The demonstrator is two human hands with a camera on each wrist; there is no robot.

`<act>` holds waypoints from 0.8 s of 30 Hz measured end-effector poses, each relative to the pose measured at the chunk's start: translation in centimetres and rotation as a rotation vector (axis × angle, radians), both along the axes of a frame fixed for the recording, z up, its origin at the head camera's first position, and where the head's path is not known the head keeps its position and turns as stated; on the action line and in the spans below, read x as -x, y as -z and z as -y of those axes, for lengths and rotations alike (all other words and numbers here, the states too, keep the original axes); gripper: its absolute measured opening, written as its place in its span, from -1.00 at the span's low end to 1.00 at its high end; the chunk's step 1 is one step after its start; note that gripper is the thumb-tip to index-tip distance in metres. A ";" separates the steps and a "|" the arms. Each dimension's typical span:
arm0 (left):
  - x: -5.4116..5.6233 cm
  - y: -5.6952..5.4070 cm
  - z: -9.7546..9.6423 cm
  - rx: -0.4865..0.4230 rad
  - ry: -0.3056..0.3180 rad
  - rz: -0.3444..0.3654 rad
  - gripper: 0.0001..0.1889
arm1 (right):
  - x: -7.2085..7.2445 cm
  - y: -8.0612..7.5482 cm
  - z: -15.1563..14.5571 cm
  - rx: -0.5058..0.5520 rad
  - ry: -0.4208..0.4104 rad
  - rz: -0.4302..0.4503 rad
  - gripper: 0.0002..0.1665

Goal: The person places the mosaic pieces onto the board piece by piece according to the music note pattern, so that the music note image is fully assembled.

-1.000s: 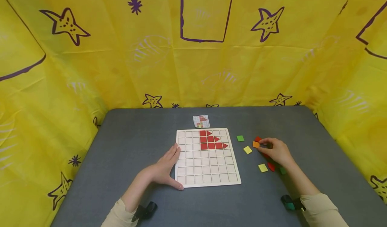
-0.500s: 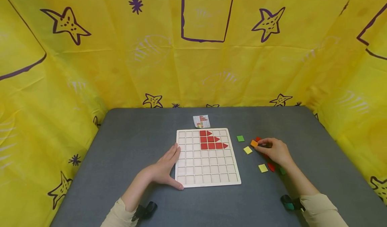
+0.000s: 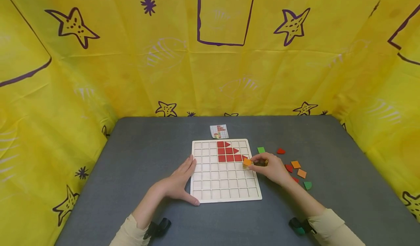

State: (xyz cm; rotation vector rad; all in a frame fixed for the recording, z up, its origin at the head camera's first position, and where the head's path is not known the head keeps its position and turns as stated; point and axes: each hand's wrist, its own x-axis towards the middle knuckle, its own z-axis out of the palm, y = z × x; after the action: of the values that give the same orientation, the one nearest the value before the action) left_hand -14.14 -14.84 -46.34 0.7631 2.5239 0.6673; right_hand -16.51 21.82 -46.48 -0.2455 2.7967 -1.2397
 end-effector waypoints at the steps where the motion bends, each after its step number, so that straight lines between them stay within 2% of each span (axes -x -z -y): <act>1: 0.0 0.0 0.0 0.000 -0.001 0.000 0.41 | 0.0 0.0 0.6 0.000 -0.015 0.003 -0.62; 7: 0.0 0.0 0.0 -0.002 -0.007 0.000 0.41 | 0.5 0.0 3.6 0.005 -0.101 -0.016 -0.70; 15: 0.0 0.1 0.0 0.008 -0.019 0.007 0.42 | 1.6 0.0 6.5 -0.114 -0.261 -0.127 -0.77; 18: 0.0 0.1 -0.1 0.012 -0.023 0.009 0.42 | 1.8 0.1 7.0 -0.149 -0.266 -0.143 -0.78; 24: -0.1 -0.1 -0.2 -0.019 -0.008 0.002 0.42 | 1.6 -0.3 7.7 -0.166 -0.234 -0.114 -0.78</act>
State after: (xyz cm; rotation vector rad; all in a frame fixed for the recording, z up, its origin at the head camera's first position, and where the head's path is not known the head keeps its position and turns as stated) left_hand -14.07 -14.67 -46.26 0.7585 2.5236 0.6954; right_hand -18.12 14.10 -46.17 -0.6299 2.8409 -0.9665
